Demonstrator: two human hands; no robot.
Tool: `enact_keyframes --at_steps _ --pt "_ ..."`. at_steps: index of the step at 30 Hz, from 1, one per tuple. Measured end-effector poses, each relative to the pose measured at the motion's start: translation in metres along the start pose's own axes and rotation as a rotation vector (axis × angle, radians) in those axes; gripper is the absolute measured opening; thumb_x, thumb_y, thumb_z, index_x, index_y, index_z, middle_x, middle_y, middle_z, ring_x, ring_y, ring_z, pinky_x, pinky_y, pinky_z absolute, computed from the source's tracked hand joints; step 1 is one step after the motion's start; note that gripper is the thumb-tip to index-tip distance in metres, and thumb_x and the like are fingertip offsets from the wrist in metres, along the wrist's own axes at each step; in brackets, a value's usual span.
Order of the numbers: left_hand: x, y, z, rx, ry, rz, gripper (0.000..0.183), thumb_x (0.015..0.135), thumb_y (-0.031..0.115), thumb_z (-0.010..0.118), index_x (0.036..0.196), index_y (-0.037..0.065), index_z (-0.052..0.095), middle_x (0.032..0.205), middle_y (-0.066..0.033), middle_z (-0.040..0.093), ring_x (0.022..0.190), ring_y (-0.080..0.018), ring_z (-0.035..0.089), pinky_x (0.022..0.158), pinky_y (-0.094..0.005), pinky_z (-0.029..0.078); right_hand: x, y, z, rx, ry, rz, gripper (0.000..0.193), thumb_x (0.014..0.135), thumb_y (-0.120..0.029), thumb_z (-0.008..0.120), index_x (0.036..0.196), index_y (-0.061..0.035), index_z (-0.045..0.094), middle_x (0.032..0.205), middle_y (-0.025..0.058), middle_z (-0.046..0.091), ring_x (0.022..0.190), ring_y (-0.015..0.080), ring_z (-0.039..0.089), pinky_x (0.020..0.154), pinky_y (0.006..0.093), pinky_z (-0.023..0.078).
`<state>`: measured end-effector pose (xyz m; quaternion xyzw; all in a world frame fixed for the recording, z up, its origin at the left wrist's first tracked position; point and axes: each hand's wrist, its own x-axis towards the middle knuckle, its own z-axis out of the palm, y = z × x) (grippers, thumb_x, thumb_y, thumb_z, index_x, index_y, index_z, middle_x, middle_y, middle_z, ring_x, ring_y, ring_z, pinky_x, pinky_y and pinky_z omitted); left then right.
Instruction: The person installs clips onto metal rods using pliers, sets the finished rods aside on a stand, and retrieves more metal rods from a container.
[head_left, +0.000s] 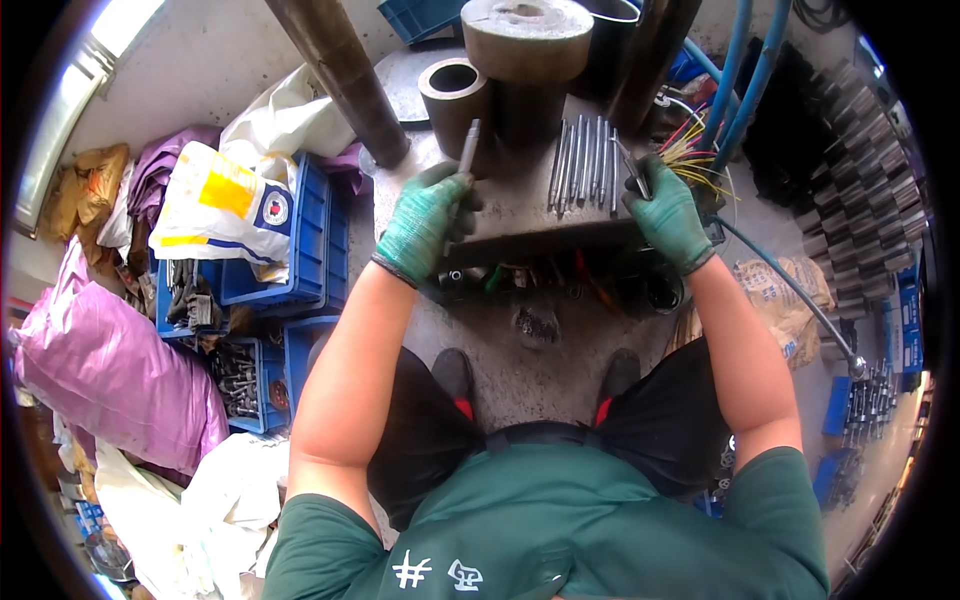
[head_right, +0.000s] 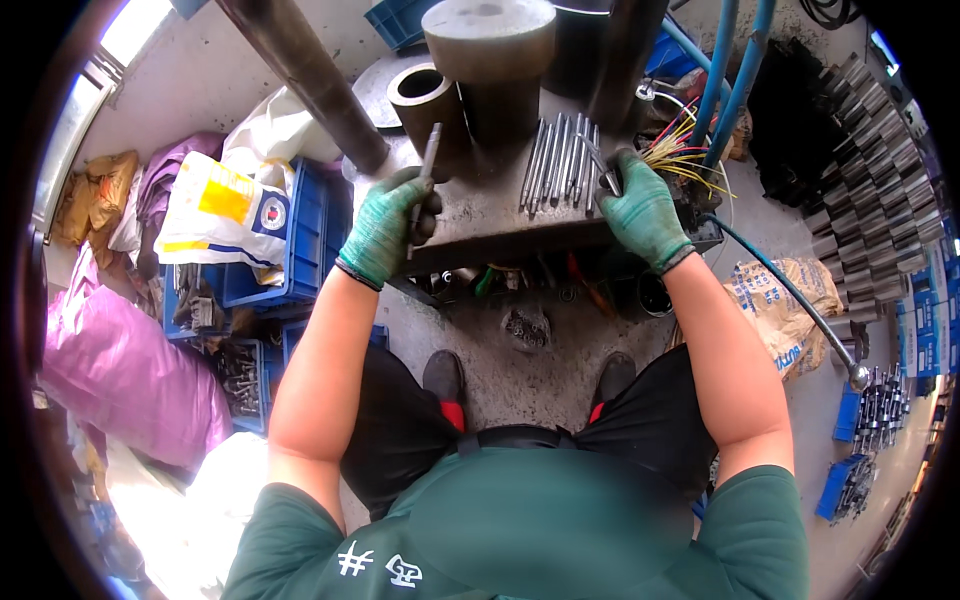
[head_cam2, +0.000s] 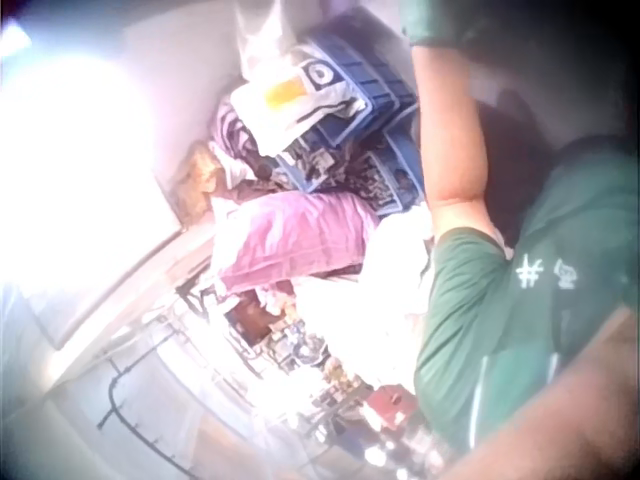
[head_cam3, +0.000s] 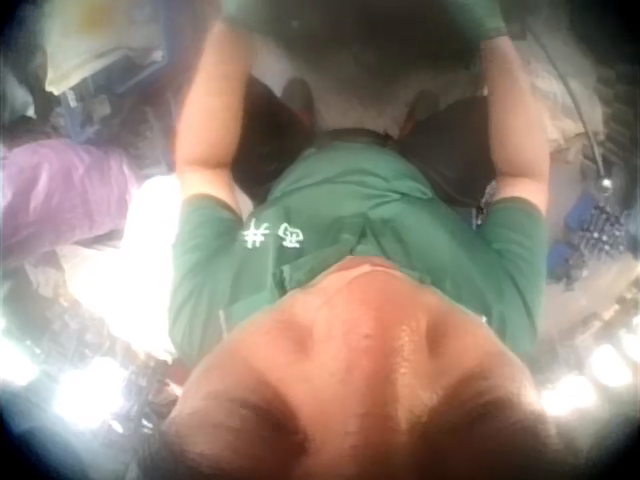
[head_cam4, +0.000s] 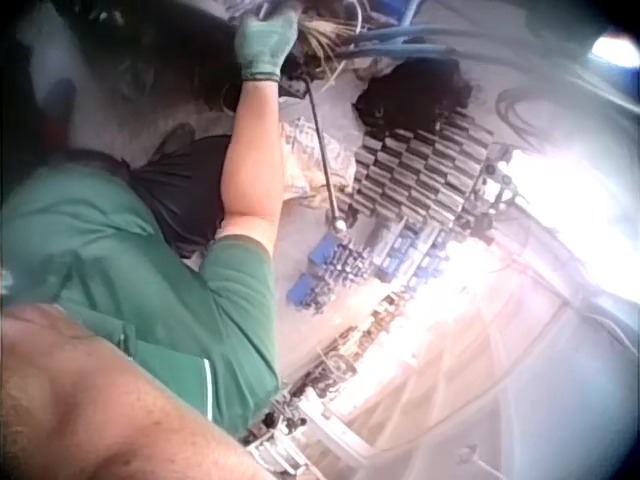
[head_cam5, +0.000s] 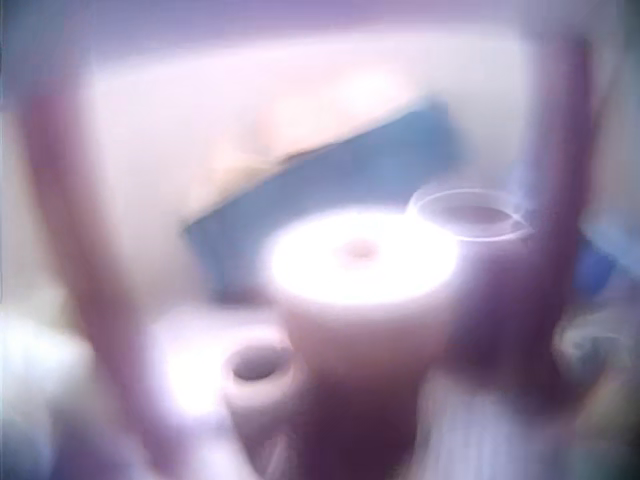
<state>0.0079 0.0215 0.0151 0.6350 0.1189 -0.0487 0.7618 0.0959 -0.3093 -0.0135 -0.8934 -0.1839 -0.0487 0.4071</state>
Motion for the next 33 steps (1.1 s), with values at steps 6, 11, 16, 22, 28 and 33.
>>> enact_keyframes --at_steps 6,11,16,22,28,33 --pt "0.026 0.001 -0.035 0.529 0.329 0.158 0.030 0.097 0.011 0.060 0.123 0.000 0.068 0.080 -0.0151 0.070 0.062 -0.0209 0.065 0.060 -0.0333 0.053 0.021 0.000 0.013 -0.180 0.047 0.114 0.045 0.083 -0.026 0.077 0.118 -0.0003 0.067 0.108 0.0230 0.071 0.103 0.0421 0.068 0.092 0.0453 0.054" --pt "0.037 -0.017 -0.065 1.114 0.442 0.524 0.045 0.090 0.005 0.060 0.134 0.010 0.067 0.125 -0.0238 0.067 0.119 -0.0426 0.063 0.103 -0.0453 0.051 0.027 0.000 0.020 -0.353 0.033 0.137 0.048 0.085 -0.031 0.074 0.123 -0.0031 0.067 0.120 0.0233 0.070 0.115 0.0416 0.065 0.100 0.0464 0.052" --pt "0.039 -0.019 -0.060 1.341 0.435 0.502 0.022 0.091 0.011 0.068 0.109 0.010 0.080 0.122 -0.0179 0.065 0.114 -0.0375 0.064 0.101 -0.0448 0.052 0.028 -0.010 0.006 -0.472 0.000 0.169 0.042 0.085 -0.026 0.070 0.121 -0.0041 0.068 0.118 0.0238 0.071 0.113 0.0424 0.067 0.099 0.0475 0.053" --pt "0.037 -0.014 -0.045 1.375 0.468 0.545 0.025 0.087 0.012 0.070 0.111 0.010 0.078 0.122 -0.0167 0.066 0.114 -0.0377 0.062 0.101 -0.0455 0.052 0.031 0.000 0.004 -0.492 -0.038 0.210 0.067 0.084 -0.027 0.071 0.145 -0.0053 0.055 0.133 0.0259 0.065 0.115 0.0427 0.066 0.101 0.0492 0.052" --pt "0.020 -0.016 0.005 0.842 0.283 0.672 0.027 0.093 0.012 0.073 0.120 0.006 0.073 0.113 -0.0123 0.068 0.092 -0.0236 0.068 0.085 -0.0338 0.057 0.024 -0.009 0.000 0.515 0.138 0.255 0.083 0.085 -0.003 0.068 0.160 0.0044 0.033 0.135 0.0188 0.064 0.104 0.0174 0.065 0.093 0.0301 0.054" --pt "0.003 -0.041 0.053 0.058 -0.103 0.247 0.036 0.102 0.022 0.068 0.130 0.001 0.067 0.110 -0.0075 0.070 0.097 -0.0158 0.066 0.084 -0.0312 0.056 -0.020 -0.061 0.033 0.877 -0.054 0.181 0.082 0.087 0.003 0.070 0.159 0.0053 0.031 0.133 0.0124 0.060 0.106 0.0144 0.061 0.094 0.0279 0.053"
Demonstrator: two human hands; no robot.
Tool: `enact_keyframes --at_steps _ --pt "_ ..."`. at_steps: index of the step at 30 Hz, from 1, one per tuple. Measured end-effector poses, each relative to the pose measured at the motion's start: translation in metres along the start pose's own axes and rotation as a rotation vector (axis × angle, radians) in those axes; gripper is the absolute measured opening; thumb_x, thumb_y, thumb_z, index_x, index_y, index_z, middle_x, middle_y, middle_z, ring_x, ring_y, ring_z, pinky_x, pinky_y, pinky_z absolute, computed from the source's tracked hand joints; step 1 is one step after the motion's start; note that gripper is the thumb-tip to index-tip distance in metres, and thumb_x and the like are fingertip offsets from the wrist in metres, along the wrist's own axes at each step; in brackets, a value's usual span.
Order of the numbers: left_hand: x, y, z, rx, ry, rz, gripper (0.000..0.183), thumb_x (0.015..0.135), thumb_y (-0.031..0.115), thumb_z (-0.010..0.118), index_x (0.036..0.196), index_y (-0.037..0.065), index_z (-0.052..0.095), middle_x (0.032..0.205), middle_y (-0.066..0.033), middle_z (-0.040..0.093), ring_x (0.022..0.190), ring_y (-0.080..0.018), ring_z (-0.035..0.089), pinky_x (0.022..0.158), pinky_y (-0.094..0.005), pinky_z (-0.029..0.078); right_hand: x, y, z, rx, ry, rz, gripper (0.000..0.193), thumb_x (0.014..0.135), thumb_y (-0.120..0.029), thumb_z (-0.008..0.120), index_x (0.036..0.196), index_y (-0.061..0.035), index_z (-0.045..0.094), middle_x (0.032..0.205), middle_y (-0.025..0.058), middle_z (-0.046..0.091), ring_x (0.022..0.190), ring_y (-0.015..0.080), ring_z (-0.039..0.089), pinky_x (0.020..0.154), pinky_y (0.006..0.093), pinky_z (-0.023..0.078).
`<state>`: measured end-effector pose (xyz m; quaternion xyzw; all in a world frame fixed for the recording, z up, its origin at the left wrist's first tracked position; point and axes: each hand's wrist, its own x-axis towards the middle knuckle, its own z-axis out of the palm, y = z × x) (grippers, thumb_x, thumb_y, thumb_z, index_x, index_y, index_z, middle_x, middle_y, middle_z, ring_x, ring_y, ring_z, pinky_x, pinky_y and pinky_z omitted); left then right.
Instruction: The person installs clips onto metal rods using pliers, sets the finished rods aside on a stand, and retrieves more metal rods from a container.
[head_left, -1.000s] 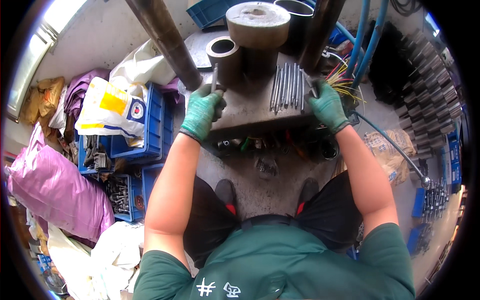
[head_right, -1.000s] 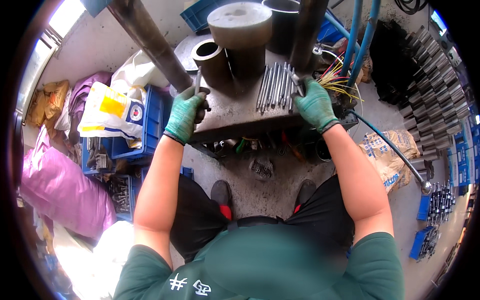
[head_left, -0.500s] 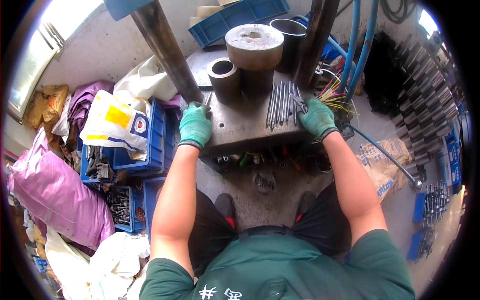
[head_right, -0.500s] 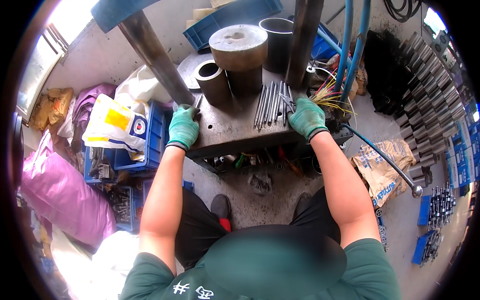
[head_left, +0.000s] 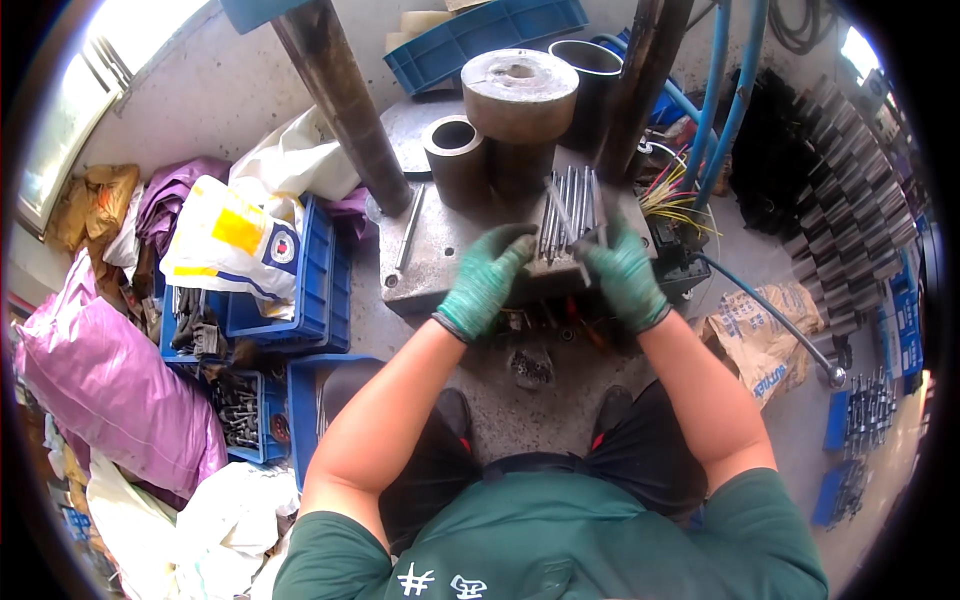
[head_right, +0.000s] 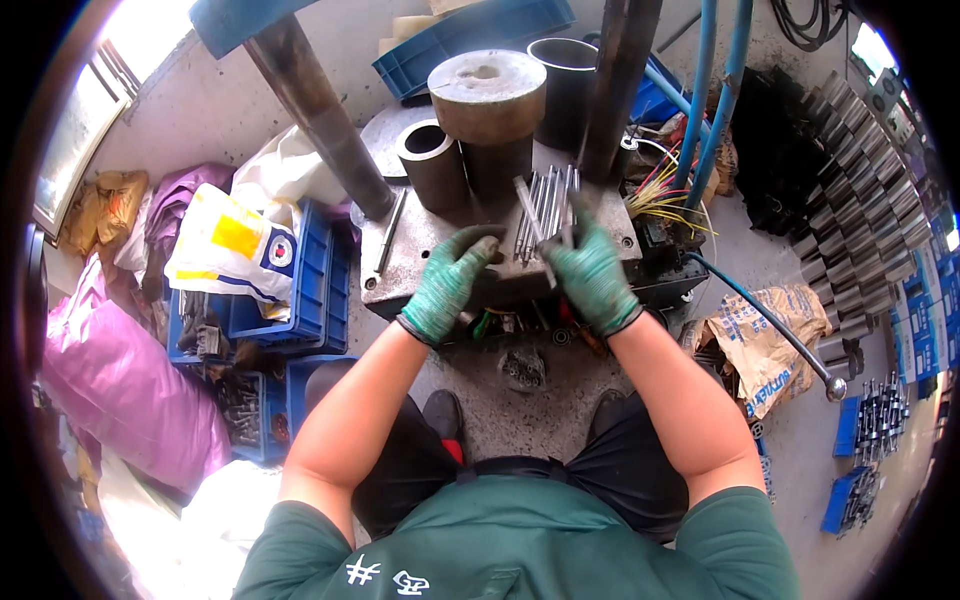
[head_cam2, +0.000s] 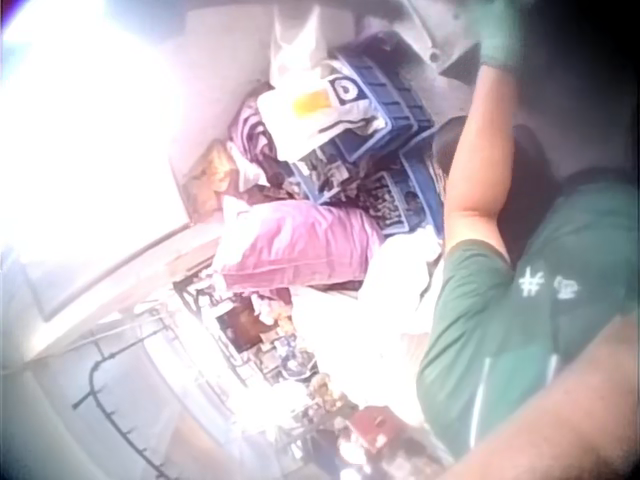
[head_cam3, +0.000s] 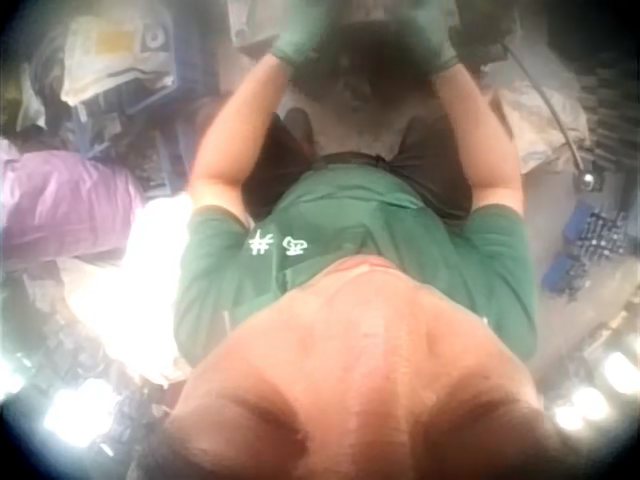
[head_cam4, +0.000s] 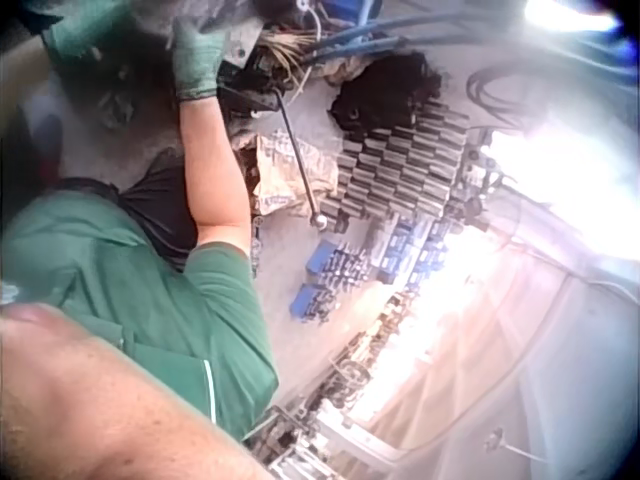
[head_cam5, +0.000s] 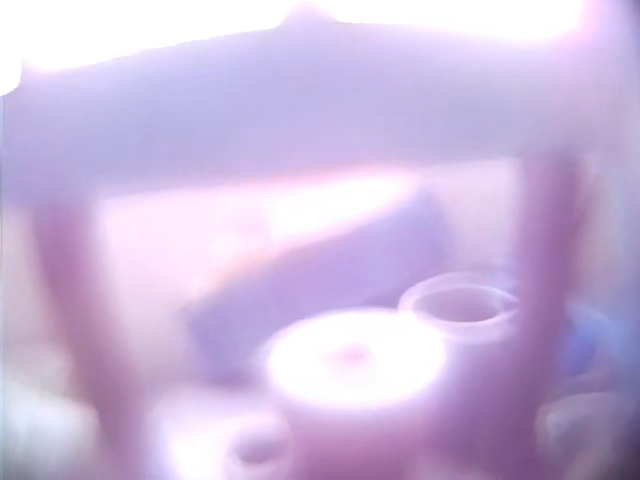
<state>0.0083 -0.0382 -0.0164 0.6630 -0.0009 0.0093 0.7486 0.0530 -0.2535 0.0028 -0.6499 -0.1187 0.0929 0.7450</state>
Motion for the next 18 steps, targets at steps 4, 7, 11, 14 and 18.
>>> enact_keyframes --at_steps 4,7,11,14,18 --pt "0.001 0.002 0.016 -0.133 -0.049 -0.090 0.036 0.103 0.022 0.064 0.132 0.000 0.064 0.111 -0.0102 0.071 0.101 -0.0201 0.068 0.084 -0.0354 0.059 -0.024 -0.002 0.029 -0.144 -0.131 -0.020 0.073 0.090 -0.001 0.069 0.156 0.0030 0.039 0.122 0.0086 0.065 0.109 0.0146 0.061 0.095 0.0282 0.052" --pt "0.014 0.007 0.017 -0.530 0.167 -0.228 0.023 0.104 0.014 0.057 0.125 0.004 0.060 0.107 -0.0130 0.070 0.100 -0.0301 0.072 0.084 -0.0425 0.064 -0.022 -0.002 0.018 0.030 -0.117 0.101 0.055 0.091 -0.007 0.071 0.141 0.0033 0.053 0.117 0.0082 0.067 0.101 0.0129 0.062 0.090 0.0271 0.053" --pt "0.045 0.000 -0.027 0.376 0.213 0.004 0.025 0.096 0.011 0.062 0.120 0.006 0.065 0.105 -0.0149 0.069 0.089 -0.0309 0.073 0.076 -0.0421 0.059 -0.015 -0.022 0.006 0.305 0.086 0.279 0.029 0.094 -0.010 0.067 0.122 -0.0040 0.060 0.093 0.0093 0.072 0.077 0.0166 0.066 0.068 0.0304 0.054" --pt "0.049 -0.001 -0.033 1.126 0.203 0.247 0.037 0.089 0.016 0.067 0.125 0.007 0.068 0.120 -0.0237 0.065 0.102 -0.0382 0.069 0.090 -0.0473 0.057 -0.009 -0.020 -0.014 0.422 0.112 0.332 0.018 0.098 -0.013 0.062 0.115 -0.0090 0.060 0.092 0.0095 0.072 0.077 0.0189 0.066 0.066 0.0351 0.053" --pt "0.046 -0.003 -0.024 1.257 0.101 0.181 0.033 0.084 0.016 0.075 0.116 0.007 0.074 0.118 -0.0238 0.063 0.109 -0.0427 0.065 0.094 -0.0495 0.055 -0.006 -0.019 -0.027 0.481 0.181 0.395 0.017 0.099 -0.019 0.063 0.113 -0.0107 0.060 0.095 0.0088 0.070 0.080 0.0195 0.065 0.069 0.0388 0.053"
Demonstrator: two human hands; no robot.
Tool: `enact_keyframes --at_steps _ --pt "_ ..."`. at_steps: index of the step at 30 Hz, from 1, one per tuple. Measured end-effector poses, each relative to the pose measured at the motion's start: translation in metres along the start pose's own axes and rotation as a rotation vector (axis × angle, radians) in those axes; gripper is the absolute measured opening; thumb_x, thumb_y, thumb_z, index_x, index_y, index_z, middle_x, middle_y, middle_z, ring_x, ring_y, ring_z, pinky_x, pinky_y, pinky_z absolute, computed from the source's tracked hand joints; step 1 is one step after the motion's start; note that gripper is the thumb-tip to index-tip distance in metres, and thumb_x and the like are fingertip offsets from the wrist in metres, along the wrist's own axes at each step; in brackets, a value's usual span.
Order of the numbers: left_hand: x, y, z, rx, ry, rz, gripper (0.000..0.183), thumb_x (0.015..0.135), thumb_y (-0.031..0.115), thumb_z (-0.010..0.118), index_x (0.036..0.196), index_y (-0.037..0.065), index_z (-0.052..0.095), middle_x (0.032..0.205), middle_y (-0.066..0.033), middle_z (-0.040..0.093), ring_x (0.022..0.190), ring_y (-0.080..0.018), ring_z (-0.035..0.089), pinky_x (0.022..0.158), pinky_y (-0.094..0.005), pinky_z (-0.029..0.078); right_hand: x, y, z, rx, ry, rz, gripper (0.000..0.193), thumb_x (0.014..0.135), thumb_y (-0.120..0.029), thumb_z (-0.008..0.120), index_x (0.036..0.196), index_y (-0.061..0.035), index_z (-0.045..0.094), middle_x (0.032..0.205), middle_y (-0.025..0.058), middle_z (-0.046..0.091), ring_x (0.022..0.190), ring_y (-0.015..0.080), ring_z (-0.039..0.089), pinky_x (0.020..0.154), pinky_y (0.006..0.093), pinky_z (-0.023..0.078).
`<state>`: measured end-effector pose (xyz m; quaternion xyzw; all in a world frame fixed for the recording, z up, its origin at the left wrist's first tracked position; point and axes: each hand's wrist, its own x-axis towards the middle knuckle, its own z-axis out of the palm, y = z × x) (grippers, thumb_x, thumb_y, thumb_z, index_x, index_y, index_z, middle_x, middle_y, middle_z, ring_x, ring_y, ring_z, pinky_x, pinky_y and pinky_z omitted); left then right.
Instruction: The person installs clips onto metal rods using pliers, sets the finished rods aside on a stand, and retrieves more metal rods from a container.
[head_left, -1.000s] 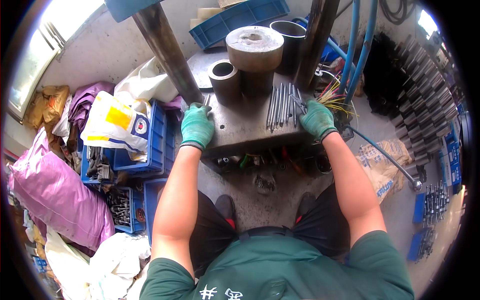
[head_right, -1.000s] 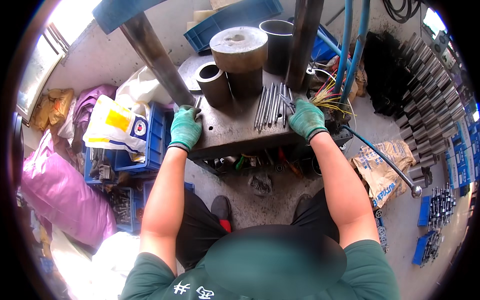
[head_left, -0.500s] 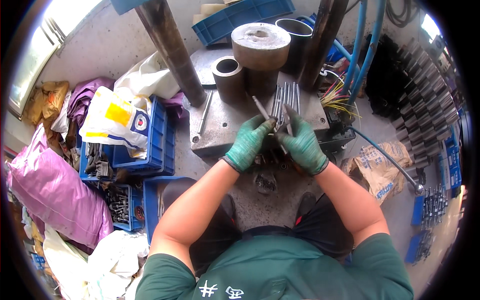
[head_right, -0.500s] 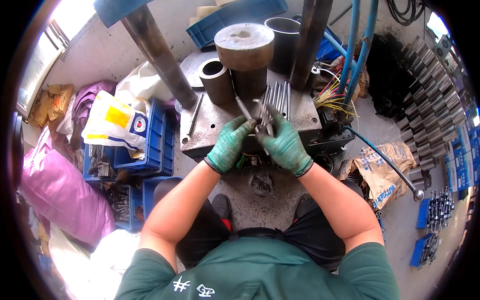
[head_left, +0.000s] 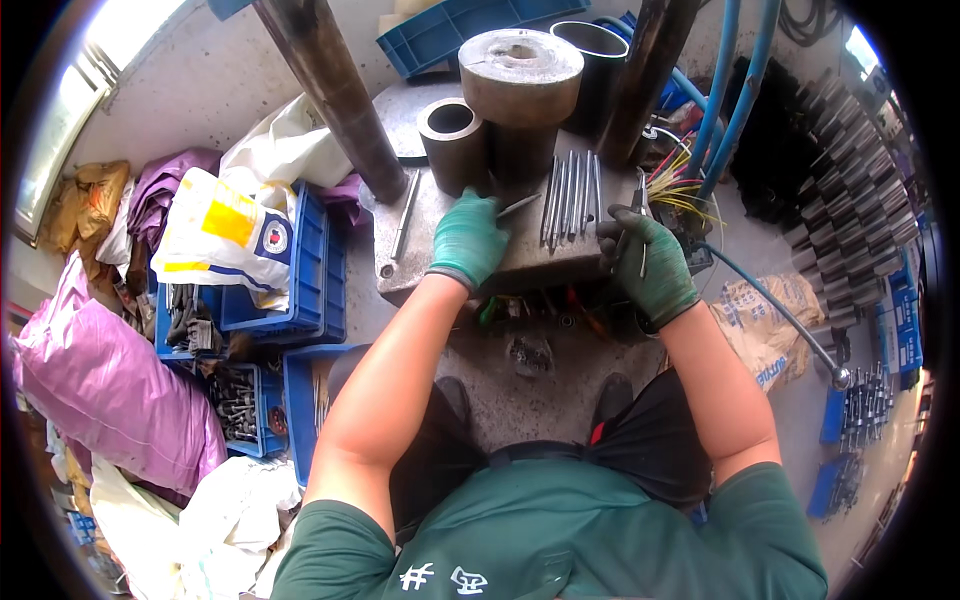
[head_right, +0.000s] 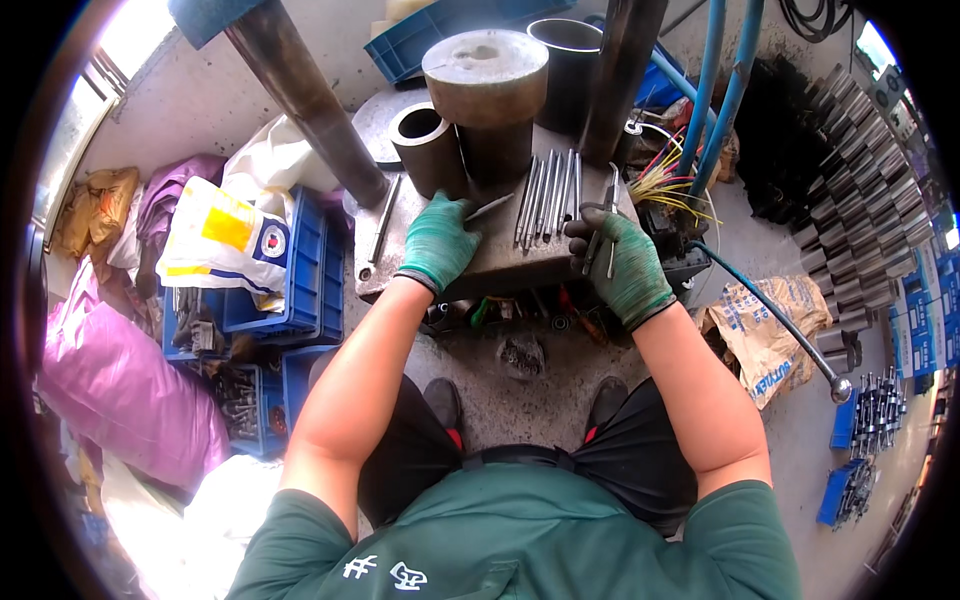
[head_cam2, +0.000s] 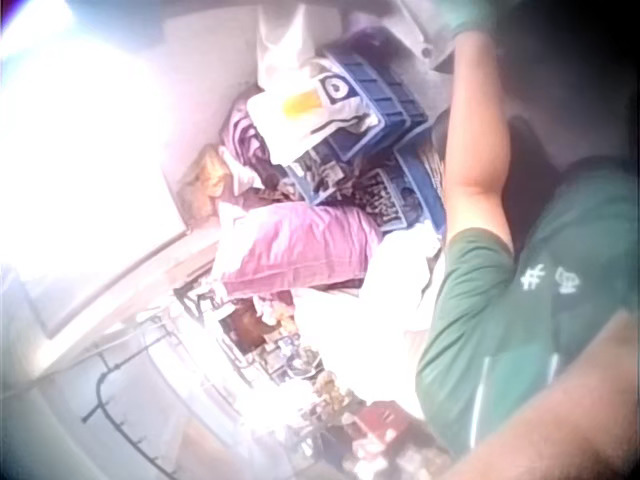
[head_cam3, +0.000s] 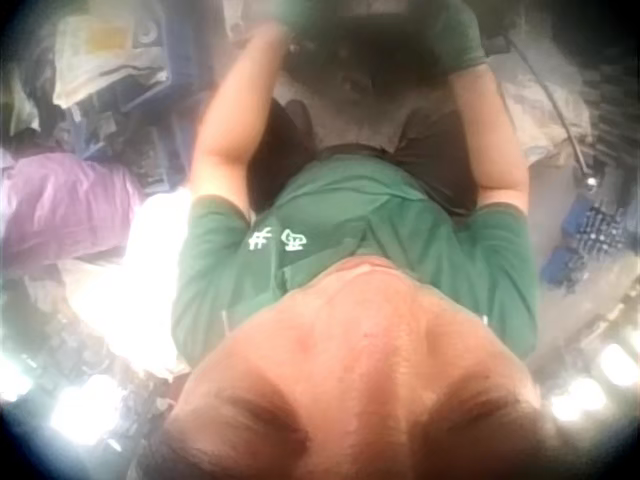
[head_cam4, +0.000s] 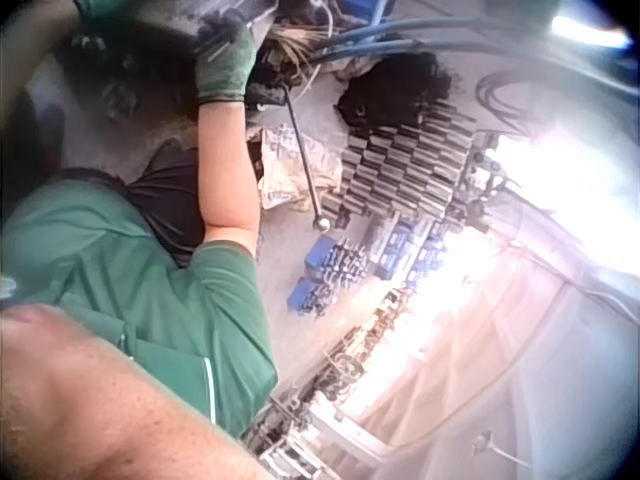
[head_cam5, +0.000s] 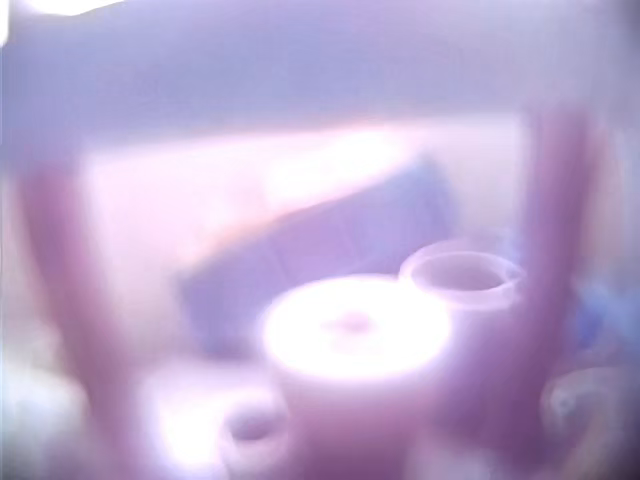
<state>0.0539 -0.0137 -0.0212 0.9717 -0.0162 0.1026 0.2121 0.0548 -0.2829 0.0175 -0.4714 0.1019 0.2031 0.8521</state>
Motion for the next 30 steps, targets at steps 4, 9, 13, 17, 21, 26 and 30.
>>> enact_keyframes --at_steps 4,9,13,17,21,26,30 --pt "0.000 0.009 -0.005 0.011 -0.042 0.028 0.032 0.083 0.013 0.077 0.113 0.006 0.071 0.120 -0.0230 0.062 0.109 -0.0425 0.065 0.094 -0.0494 0.056 0.000 0.000 -0.003 -0.020 -0.009 0.001 0.017 0.100 -0.020 0.063 0.114 -0.0104 0.060 0.095 0.0086 0.070 0.081 0.0197 0.065 0.070 0.0385 0.053" --pt "0.000 0.002 0.004 0.045 -0.054 0.060 0.030 0.085 0.011 0.075 0.114 0.006 0.069 0.119 -0.0231 0.062 0.107 -0.0430 0.066 0.093 -0.0504 0.056 -0.003 -0.001 -0.003 -0.011 -0.055 -0.013 0.019 0.100 -0.019 0.063 0.116 -0.0100 0.060 0.095 0.0081 0.070 0.081 0.0197 0.066 0.071 0.0383 0.053" --pt "-0.003 -0.003 0.001 -0.004 -0.062 0.022 0.025 0.091 0.017 0.072 0.113 0.005 0.070 0.119 -0.0236 0.062 0.106 -0.0432 0.066 0.091 -0.0509 0.056 -0.008 -0.005 0.002 -0.017 -0.031 -0.032 0.020 0.099 -0.019 0.063 0.117 -0.0103 0.059 0.094 0.0075 0.069 0.082 0.0191 0.065 0.072 0.0379 0.053" --pt "-0.014 0.003 -0.012 0.016 -0.055 0.057 0.029 0.092 0.024 0.072 0.114 0.005 0.071 0.119 -0.0235 0.062 0.106 -0.0431 0.066 0.092 -0.0501 0.056 -0.011 -0.009 0.003 -0.033 -0.014 -0.036 0.020 0.099 -0.020 0.063 0.116 -0.0106 0.059 0.094 0.0073 0.070 0.083 0.0186 0.065 0.073 0.0379 0.053" --pt "-0.036 0.024 -0.021 0.083 -0.158 0.092 0.037 0.087 0.028 0.079 0.116 0.007 0.073 0.116 -0.0215 0.063 0.105 -0.0406 0.067 0.093 -0.0476 0.056 -0.010 -0.009 0.001 -0.041 -0.022 -0.037 0.020 0.099 -0.020 0.063 0.116 -0.0106 0.059 0.095 0.0073 0.070 0.083 0.0186 0.065 0.073 0.0379 0.052" --pt "-0.053 0.022 -0.005 0.184 -0.155 0.230 0.028 0.083 0.017 0.080 0.109 0.008 0.074 0.115 -0.0157 0.065 0.109 -0.0353 0.066 0.090 -0.0451 0.057 -0.014 -0.013 0.009 -0.040 -0.047 -0.021 0.023 0.098 -0.021 0.065 0.118 -0.0106 0.059 0.096 0.0077 0.070 0.081 0.0185 0.065 0.072 0.0366 0.052" --pt "-0.053 0.020 -0.003 -0.137 0.004 0.118 0.025 0.086 0.013 0.076 0.109 0.005 0.072 0.110 -0.0171 0.066 0.101 -0.0396 0.068 0.085 -0.0467 0.056 -0.009 -0.011 0.007 -0.061 -0.075 -0.011 0.026 0.097 -0.019 0.065 0.121 -0.0104 0.059 0.096 0.0081 0.071 0.080 0.0181 0.065 0.070 0.0344 0.052"
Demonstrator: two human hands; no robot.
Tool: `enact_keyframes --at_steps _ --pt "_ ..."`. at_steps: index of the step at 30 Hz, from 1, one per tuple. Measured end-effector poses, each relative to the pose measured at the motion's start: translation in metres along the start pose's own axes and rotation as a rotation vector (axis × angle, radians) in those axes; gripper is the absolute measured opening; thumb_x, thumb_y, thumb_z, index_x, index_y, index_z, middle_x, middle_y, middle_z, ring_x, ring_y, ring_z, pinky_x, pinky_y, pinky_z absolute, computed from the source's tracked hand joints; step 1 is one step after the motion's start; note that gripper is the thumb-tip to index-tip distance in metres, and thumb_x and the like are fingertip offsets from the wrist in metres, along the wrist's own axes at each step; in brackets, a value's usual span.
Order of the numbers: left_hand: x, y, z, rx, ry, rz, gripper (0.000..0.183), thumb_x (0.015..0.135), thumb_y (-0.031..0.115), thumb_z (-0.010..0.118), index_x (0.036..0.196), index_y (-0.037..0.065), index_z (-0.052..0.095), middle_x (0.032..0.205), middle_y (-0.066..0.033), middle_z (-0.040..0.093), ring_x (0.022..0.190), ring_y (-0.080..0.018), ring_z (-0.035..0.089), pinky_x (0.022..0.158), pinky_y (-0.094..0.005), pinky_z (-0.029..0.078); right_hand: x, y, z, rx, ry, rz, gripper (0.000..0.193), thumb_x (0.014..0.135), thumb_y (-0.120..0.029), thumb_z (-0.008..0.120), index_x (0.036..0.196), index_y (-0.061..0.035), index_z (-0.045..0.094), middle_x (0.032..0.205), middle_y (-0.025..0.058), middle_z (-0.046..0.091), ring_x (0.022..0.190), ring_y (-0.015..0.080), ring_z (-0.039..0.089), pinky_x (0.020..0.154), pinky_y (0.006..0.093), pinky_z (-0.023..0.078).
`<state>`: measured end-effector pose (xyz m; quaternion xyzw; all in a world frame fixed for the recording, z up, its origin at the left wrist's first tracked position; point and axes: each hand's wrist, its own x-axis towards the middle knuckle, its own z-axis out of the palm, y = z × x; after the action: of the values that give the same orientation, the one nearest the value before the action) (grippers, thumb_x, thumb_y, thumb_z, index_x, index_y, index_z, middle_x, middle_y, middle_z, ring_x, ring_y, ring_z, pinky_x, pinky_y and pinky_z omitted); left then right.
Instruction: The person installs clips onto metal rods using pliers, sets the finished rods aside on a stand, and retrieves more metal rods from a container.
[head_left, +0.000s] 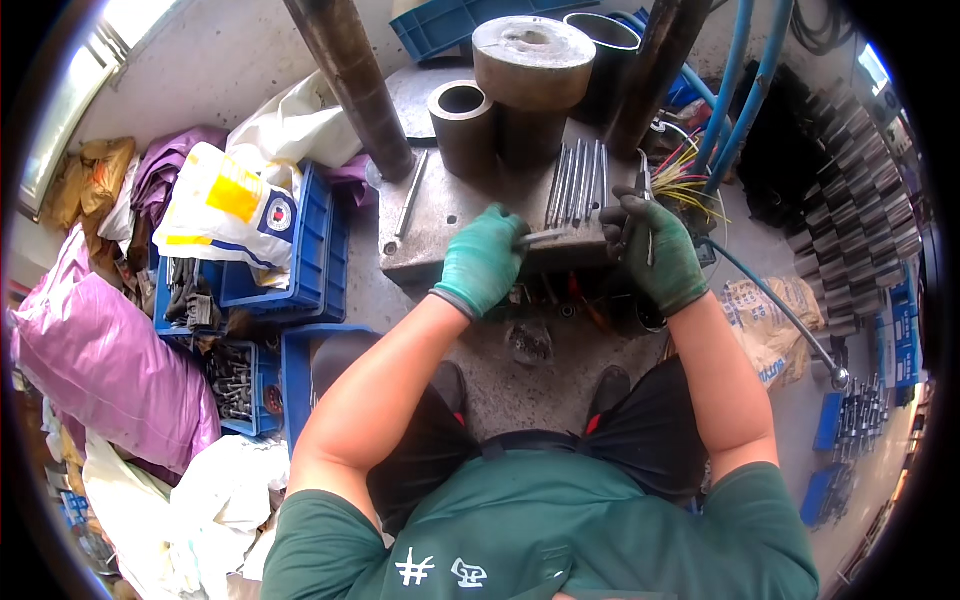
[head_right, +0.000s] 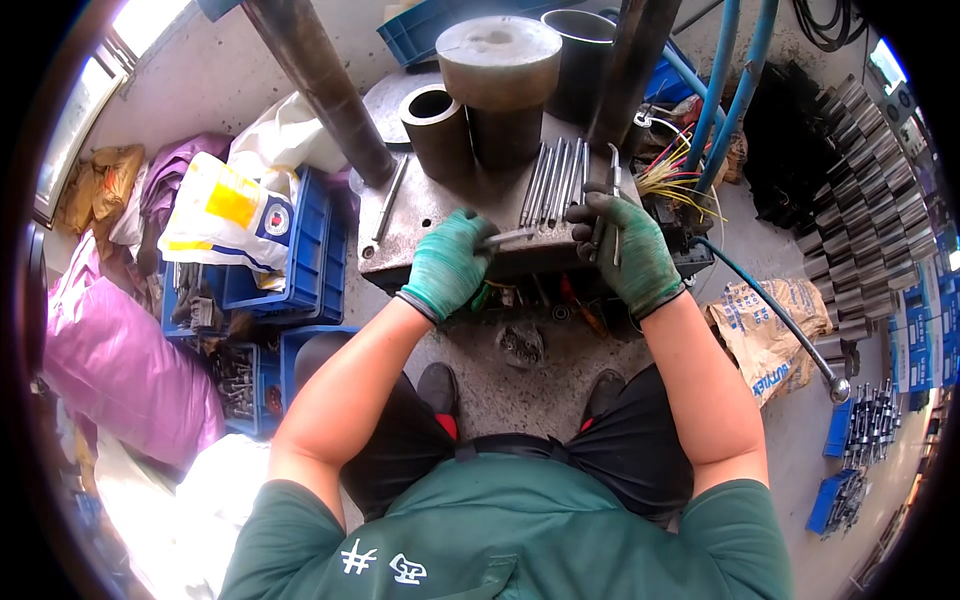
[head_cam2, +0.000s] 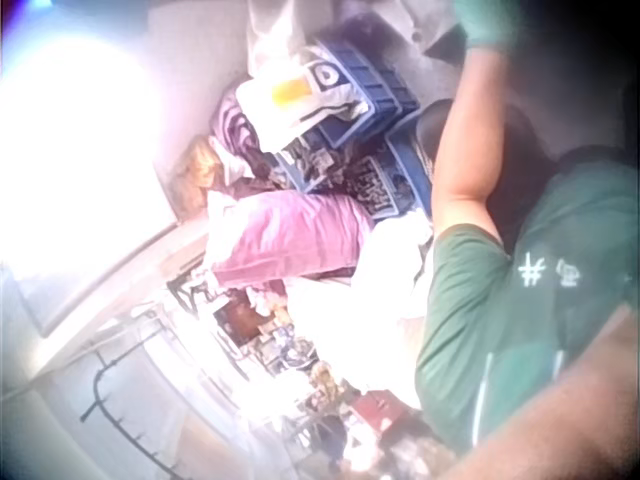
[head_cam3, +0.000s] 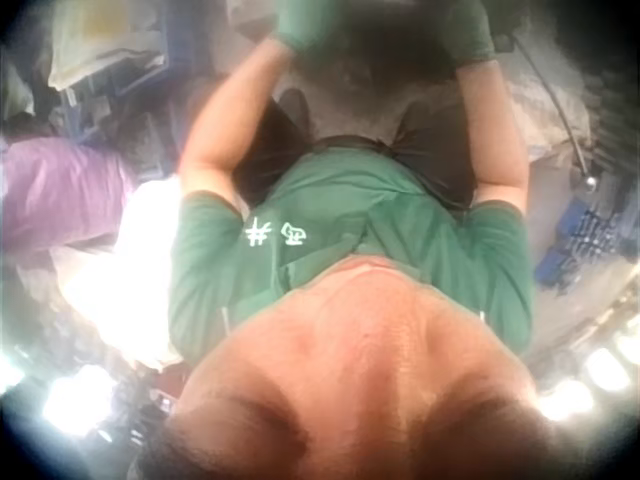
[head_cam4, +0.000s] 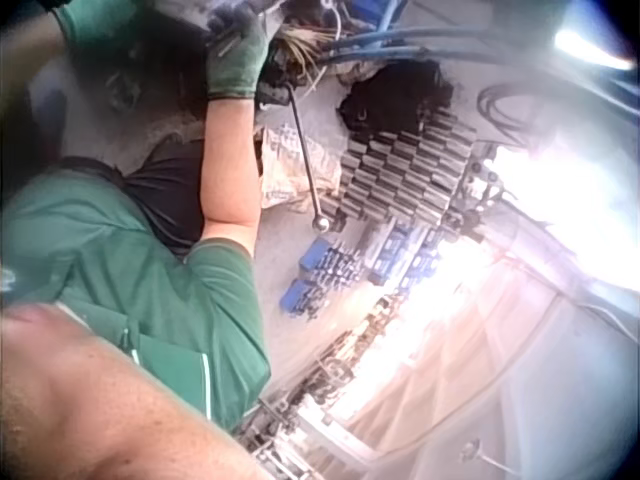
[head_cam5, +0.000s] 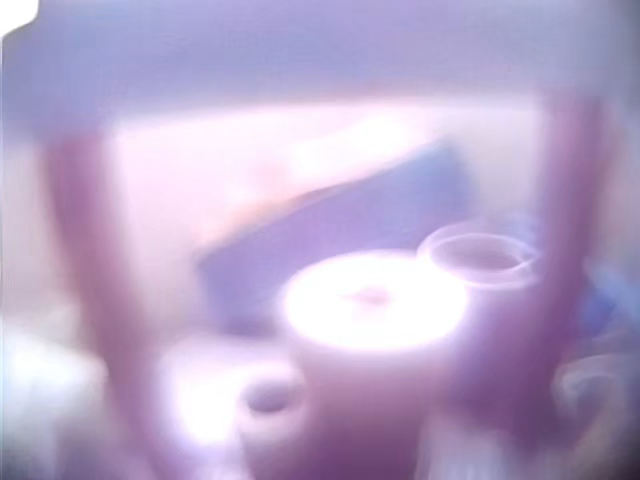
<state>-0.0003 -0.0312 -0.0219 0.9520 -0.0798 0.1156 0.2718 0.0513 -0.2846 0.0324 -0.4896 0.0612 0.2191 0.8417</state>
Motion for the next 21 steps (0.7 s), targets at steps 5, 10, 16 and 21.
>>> enact_keyframes --at_steps 5,10,16,21 --pt "0.022 -0.007 -0.006 -0.628 0.107 -0.333 0.020 0.092 0.011 0.071 0.108 0.000 0.073 0.088 -0.0091 0.073 0.080 -0.0143 0.062 0.079 -0.0321 0.053 0.001 0.003 0.010 -0.154 -0.054 -0.044 0.026 0.096 -0.014 0.063 0.121 -0.0087 0.058 0.098 0.0084 0.073 0.076 0.0147 0.067 0.064 0.0276 0.051" --pt "0.044 -0.022 -0.007 -0.741 0.040 -0.435 0.022 0.090 0.011 0.068 0.109 -0.001 0.073 0.089 -0.0095 0.074 0.082 -0.0172 0.066 0.081 -0.0320 0.053 0.001 0.005 0.017 -0.190 -0.095 -0.017 0.026 0.096 -0.011 0.062 0.121 -0.0076 0.058 0.100 0.0093 0.075 0.075 0.0134 0.068 0.064 0.0259 0.052" --pt "0.055 -0.038 -0.002 -0.529 -0.003 -0.403 0.030 0.089 0.017 0.071 0.112 -0.002 0.072 0.095 -0.0224 0.074 0.088 -0.0318 0.071 0.085 -0.0407 0.055 0.002 0.010 0.016 -0.233 -0.106 -0.022 0.032 0.096 -0.012 0.063 0.127 -0.0064 0.058 0.102 0.0086 0.075 0.078 0.0130 0.068 0.065 0.0257 0.052" --pt "0.060 -0.034 -0.007 -0.547 0.012 -0.452 0.033 0.089 0.015 0.072 0.117 -0.001 0.070 0.097 -0.0155 0.075 0.087 -0.0221 0.070 0.080 -0.0356 0.055 -0.001 0.007 0.015 -0.407 -0.180 -0.100 0.055 0.093 -0.012 0.066 0.144 -0.0010 0.051 0.114 0.0074 0.072 0.092 0.0112 0.065 0.073 0.0233 0.050"
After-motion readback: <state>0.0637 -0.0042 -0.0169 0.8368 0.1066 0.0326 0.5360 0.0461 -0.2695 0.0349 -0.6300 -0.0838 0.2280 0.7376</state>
